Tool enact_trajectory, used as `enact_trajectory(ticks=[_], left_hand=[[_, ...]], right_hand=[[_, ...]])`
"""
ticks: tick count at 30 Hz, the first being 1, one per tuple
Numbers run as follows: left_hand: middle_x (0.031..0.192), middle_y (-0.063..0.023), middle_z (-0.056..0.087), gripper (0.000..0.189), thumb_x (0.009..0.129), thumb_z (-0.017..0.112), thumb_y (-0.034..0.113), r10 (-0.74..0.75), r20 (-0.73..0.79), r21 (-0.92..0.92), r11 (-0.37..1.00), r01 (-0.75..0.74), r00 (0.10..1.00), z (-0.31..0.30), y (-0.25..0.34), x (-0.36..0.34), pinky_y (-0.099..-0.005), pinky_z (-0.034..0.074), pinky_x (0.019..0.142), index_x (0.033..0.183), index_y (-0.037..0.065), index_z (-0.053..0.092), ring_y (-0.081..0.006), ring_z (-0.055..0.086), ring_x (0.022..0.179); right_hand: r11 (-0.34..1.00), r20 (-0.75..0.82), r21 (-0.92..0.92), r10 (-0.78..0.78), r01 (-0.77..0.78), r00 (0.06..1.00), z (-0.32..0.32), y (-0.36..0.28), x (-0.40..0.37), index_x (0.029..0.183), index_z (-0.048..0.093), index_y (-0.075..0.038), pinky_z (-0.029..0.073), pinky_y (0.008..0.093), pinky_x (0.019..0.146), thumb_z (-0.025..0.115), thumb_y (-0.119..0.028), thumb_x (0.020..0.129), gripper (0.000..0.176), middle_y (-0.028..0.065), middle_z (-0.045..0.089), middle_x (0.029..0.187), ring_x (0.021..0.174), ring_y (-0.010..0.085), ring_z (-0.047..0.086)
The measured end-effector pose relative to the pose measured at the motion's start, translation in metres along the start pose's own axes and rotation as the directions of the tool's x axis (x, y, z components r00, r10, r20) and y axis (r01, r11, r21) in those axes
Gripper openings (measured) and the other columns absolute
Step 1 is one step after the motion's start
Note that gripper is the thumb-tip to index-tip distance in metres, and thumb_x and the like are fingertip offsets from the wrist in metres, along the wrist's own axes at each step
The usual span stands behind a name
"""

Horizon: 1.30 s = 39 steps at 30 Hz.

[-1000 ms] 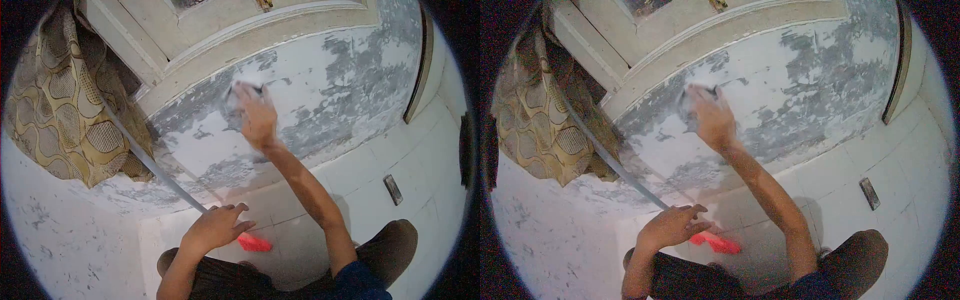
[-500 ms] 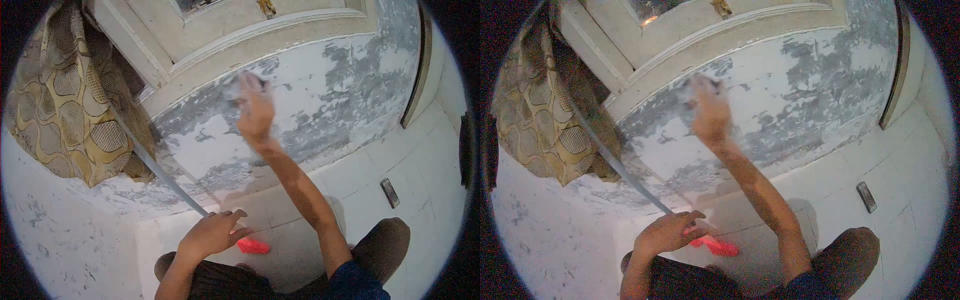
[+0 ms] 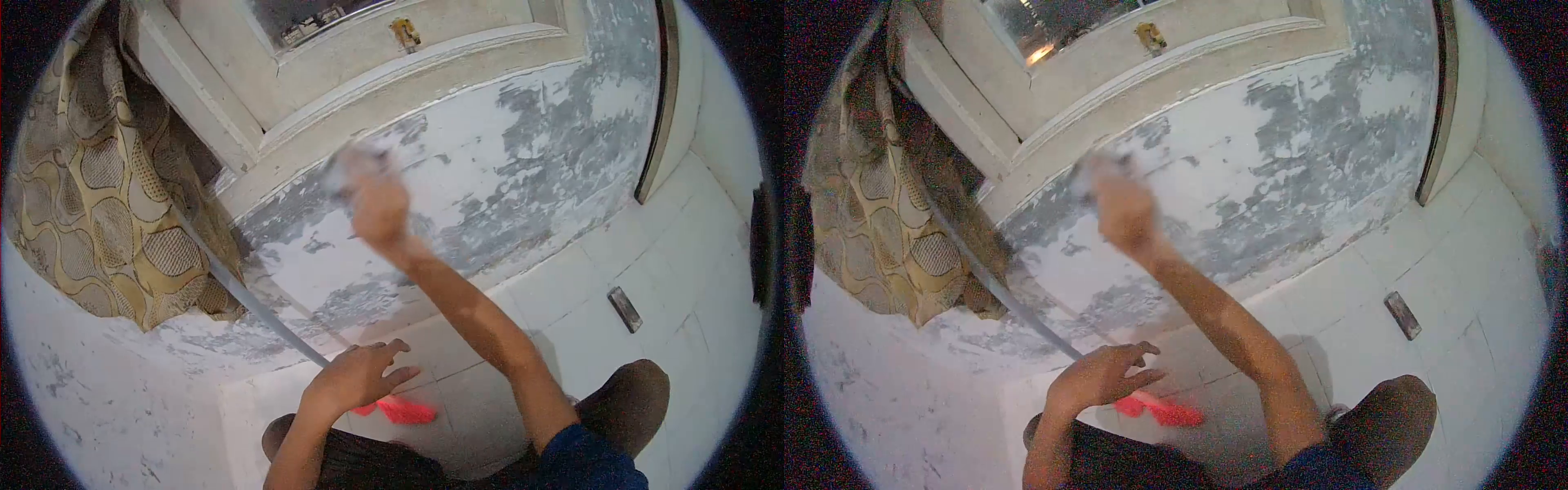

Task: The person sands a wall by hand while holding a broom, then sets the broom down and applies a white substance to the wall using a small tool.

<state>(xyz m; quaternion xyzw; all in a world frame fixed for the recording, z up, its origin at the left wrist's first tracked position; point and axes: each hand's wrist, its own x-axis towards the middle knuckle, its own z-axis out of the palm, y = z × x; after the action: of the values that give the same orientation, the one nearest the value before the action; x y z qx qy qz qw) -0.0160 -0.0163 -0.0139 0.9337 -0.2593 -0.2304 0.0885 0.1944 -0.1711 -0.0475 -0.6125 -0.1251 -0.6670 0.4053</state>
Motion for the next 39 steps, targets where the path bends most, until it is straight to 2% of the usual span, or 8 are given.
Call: enact_trajectory(ticks=[2,5,12,18,20,24,32,39], left_hand=[[0.115,-0.0227,0.074,0.057,0.101,0.064,0.053,0.011,0.013,-0.016,1.000,-0.011,1.000,0.001,0.001,0.005,-0.0485,0.057,0.094,0.135,0.007,0.063,-0.0400,0.072,0.106],[0.114,-0.0234,0.074,0.056,0.102,0.063,0.052,-0.036,-0.010,0.076,0.996,0.037,0.999,0.002,-0.002,0.004,-0.0486,0.057,0.094,0.135,0.007,0.063,-0.0398,0.072,0.107],[0.121,-0.0252,0.071,0.059,0.102,0.060,0.054,-0.081,0.083,-0.009,0.997,0.082,0.993,-0.002,-0.005,0.002,-0.0514,0.055,0.097,0.135,0.006,0.061,-0.0433,0.071,0.109],[0.118,-0.0264,0.072,0.059,0.102,0.060,0.055,-0.074,0.079,0.046,0.996,0.070,0.994,0.011,-0.016,0.011,-0.0518,0.054,0.097,0.135,0.006,0.061,-0.0454,0.071,0.108],[0.117,-0.0266,0.072,0.059,0.102,0.059,0.055,-0.062,0.061,0.059,0.997,0.058,0.996,0.008,-0.015,0.007,-0.0519,0.054,0.097,0.135,0.006,0.061,-0.0458,0.070,0.108],[0.115,-0.0266,0.072,0.059,0.102,0.059,0.056,-0.076,0.088,-0.028,0.996,0.079,0.993,-0.001,0.003,0.000,-0.0525,0.054,0.096,0.134,0.006,0.061,-0.0453,0.071,0.107],[0.119,-0.0267,0.072,0.061,0.102,0.059,0.055,-0.141,0.129,0.050,0.989,0.136,0.982,0.009,-0.015,0.012,-0.0523,0.054,0.097,0.137,0.005,0.060,-0.0431,0.071,0.109],[0.113,-0.0267,0.073,0.059,0.103,0.059,0.053,-0.144,0.120,0.021,0.990,0.143,0.982,0.000,0.000,-0.002,-0.0527,0.054,0.097,0.138,0.006,0.060,-0.0451,0.071,0.108]], right_hand=[[0.954,0.322,0.118,-0.300,0.276,0.898,-0.007,-0.009,-0.016,0.134,0.066,-0.007,0.045,0.0498,0.113,0.060,-0.004,0.087,0.047,0.0180,0.065,0.143,0.129,0.0286,0.065],[0.980,0.312,0.097,-0.194,0.173,0.930,-0.034,0.045,-0.031,0.099,0.073,-0.003,0.043,0.0510,0.114,0.060,0.002,0.083,0.021,0.0157,0.070,0.137,0.135,0.0343,0.061],[0.984,-0.269,-0.096,0.121,-0.151,0.956,-0.028,0.037,0.031,0.105,0.068,-0.003,0.036,0.0615,0.117,0.056,-0.005,0.099,0.013,0.0196,0.067,0.140,0.136,0.0427,0.058],[0.999,0.246,0.014,0.045,-0.049,0.968,-0.054,0.055,-0.034,0.102,0.067,-0.001,0.032,0.0622,0.120,0.051,-0.002,0.099,0.016,0.0222,0.067,0.139,0.134,0.0452,0.058],[0.998,-0.006,-0.040,0.050,-0.050,0.999,-0.062,0.076,-0.022,0.142,0.060,-0.004,0.040,0.0541,0.116,0.055,0.000,0.089,0.053,0.0191,0.066,0.139,0.123,0.0389,0.064],[0.969,-0.268,0.002,0.239,-0.247,0.933,-0.047,0.037,0.028,0.135,0.066,-0.003,0.035,0.0548,0.121,0.055,0.003,0.091,0.046,0.0221,0.065,0.142,0.138,0.0364,0.058],[0.980,0.346,-0.197,0.073,-0.004,0.935,-0.050,0.057,-0.067,0.151,0.051,0.000,0.029,0.0616,0.122,0.055,0.000,0.094,0.057,0.0216,0.062,0.144,0.137,0.0387,0.056],[0.981,-0.246,0.035,0.196,-0.193,0.949,-0.038,0.045,0.002,0.151,0.050,-0.002,0.028,0.0606,0.124,0.054,-0.002,0.097,0.054,0.0211,0.058,0.149,0.138,0.0424,0.054]])
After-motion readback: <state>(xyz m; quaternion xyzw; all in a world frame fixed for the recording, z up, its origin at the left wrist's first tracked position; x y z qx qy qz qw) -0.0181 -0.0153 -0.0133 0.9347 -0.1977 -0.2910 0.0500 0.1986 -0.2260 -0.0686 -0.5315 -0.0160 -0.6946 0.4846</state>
